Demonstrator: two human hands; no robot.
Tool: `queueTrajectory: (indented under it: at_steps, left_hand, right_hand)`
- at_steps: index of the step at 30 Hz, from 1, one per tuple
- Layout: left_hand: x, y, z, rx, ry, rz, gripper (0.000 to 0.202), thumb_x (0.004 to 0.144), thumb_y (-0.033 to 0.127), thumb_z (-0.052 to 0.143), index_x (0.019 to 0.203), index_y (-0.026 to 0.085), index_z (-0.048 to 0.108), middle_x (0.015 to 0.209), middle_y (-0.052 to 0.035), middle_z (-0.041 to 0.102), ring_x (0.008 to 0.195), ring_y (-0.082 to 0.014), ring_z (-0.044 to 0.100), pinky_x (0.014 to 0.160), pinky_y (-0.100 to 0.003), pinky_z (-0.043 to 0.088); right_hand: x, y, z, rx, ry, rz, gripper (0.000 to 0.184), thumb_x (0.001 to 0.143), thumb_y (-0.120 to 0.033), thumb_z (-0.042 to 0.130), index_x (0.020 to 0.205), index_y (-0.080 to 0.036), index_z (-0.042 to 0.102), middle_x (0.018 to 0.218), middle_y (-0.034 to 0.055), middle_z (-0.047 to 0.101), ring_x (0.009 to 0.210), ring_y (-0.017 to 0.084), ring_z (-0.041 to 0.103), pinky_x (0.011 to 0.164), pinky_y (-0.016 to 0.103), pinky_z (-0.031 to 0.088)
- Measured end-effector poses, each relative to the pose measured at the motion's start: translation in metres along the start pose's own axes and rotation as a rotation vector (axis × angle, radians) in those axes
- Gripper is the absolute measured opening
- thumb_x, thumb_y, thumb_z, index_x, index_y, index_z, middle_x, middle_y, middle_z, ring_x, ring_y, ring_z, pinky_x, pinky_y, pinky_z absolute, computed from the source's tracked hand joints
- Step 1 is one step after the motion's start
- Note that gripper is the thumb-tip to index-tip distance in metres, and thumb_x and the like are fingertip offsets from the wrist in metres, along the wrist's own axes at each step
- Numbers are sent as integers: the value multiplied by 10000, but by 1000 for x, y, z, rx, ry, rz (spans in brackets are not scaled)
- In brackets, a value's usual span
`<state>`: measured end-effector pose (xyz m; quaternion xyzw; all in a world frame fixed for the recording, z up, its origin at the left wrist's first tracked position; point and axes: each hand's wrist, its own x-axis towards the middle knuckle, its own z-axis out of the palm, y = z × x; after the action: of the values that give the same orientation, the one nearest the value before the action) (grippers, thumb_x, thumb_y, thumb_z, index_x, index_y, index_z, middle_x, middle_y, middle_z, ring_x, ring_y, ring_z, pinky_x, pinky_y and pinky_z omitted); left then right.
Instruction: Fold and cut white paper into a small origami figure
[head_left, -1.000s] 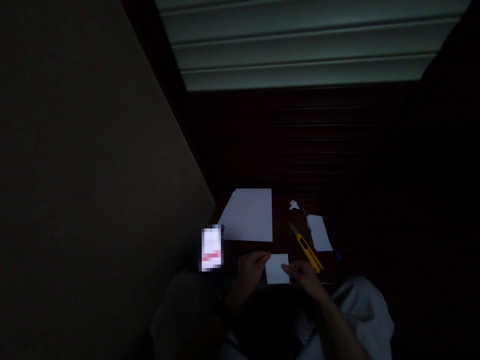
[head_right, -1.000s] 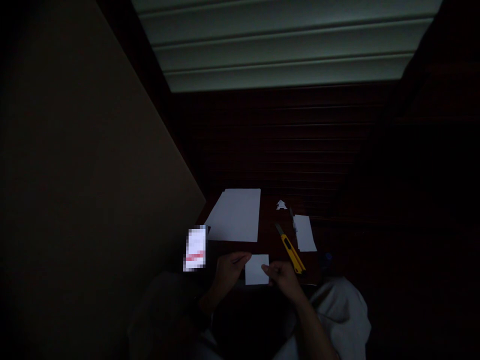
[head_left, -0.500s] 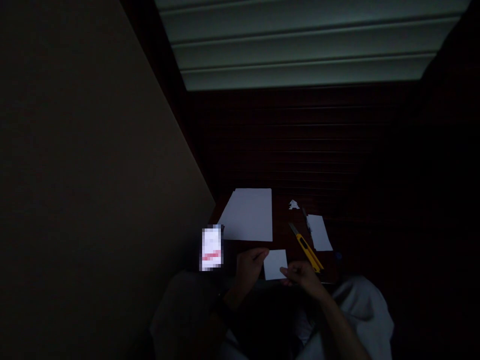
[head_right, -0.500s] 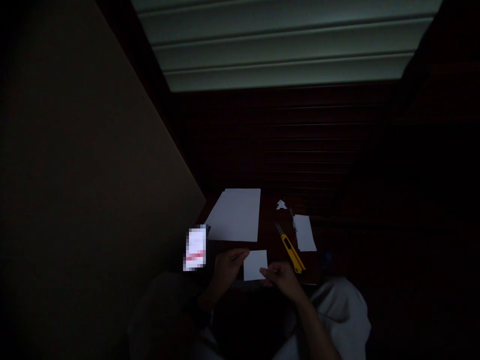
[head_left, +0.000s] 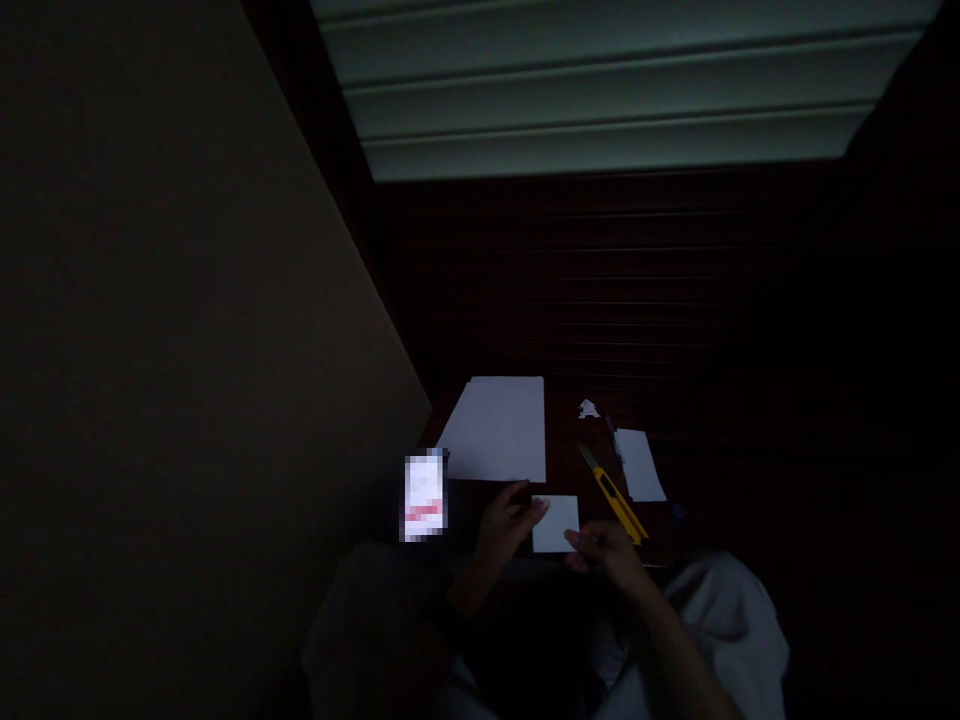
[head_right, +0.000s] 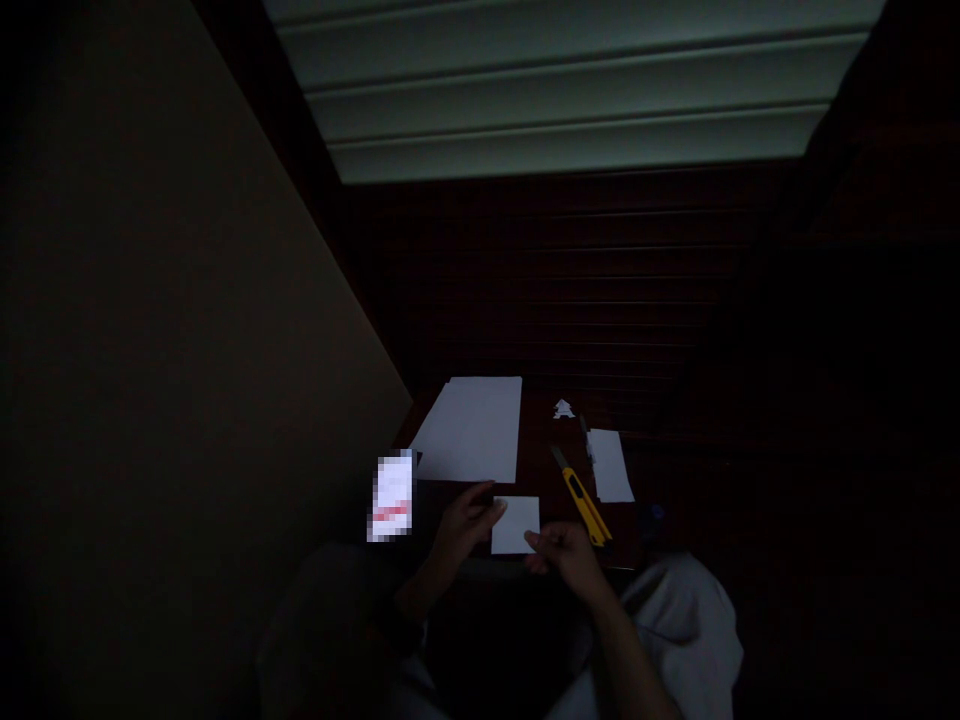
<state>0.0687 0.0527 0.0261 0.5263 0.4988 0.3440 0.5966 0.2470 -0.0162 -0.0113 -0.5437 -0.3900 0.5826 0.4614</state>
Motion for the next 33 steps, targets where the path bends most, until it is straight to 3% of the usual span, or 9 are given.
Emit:
queueTrajectory:
  at_steps: [3,6,11,16,23,29,33]
  left_hand:
    - [-4,-9,2,-131,-127,-146,727,615,378,770,1227,121,475,912,-126,709,743,-238,686,591,-301,541]
    - [-6,-17,3,-159,-231,-158,654,579,352,798,1126,99,543,884,-138,708,658,-231,685,545,-293,531]
    - [-4,-19,2,-128,-232,-148,587,596,366,785,1065,81,575,817,-125,708,564,-199,665,493,-271,505]
    - [-4,-19,0,-86,-308,-169,548,613,380,773,1043,84,605,746,-104,706,530,-179,648,487,-258,486]
    - [-4,-20,-2,-102,-329,-159,525,594,366,787,1002,77,626,758,-105,701,574,-190,656,524,-272,503]
    - [-5,-19,2,-142,-331,-111,502,605,345,785,989,73,610,792,-116,697,566,-181,650,522,-278,510]
    - [-5,-23,4,-147,-350,-129,538,595,365,790,1006,78,597,799,-125,700,573,-200,662,518,-286,516]
  right_hand:
    - [-1,-1,1,-1,28,8,413,690,-550,656,614,-146,611,569,57,676,477,142,578,495,242,424]
    - [-2,-3,2,-23,33,-4,431,682,-568,651,583,-151,611,540,44,661,469,141,573,493,243,421]
    - [-1,-4,1,-24,31,-18,432,690,-561,649,575,-146,616,517,38,650,457,137,565,490,242,416]
    - [0,-1,0,14,40,-30,397,702,-522,663,577,-153,587,534,37,656,451,129,556,479,235,410]
    - [0,-4,1,7,23,0,404,678,-544,670,591,-159,583,554,31,657,489,145,581,507,244,433]
    - [1,-2,-2,-5,-64,-24,383,710,-526,653,697,-143,671,624,45,684,547,154,605,529,242,439]
    - [2,2,-4,14,-84,-12,403,719,-508,656,607,-121,672,563,66,670,485,140,582,505,242,430]
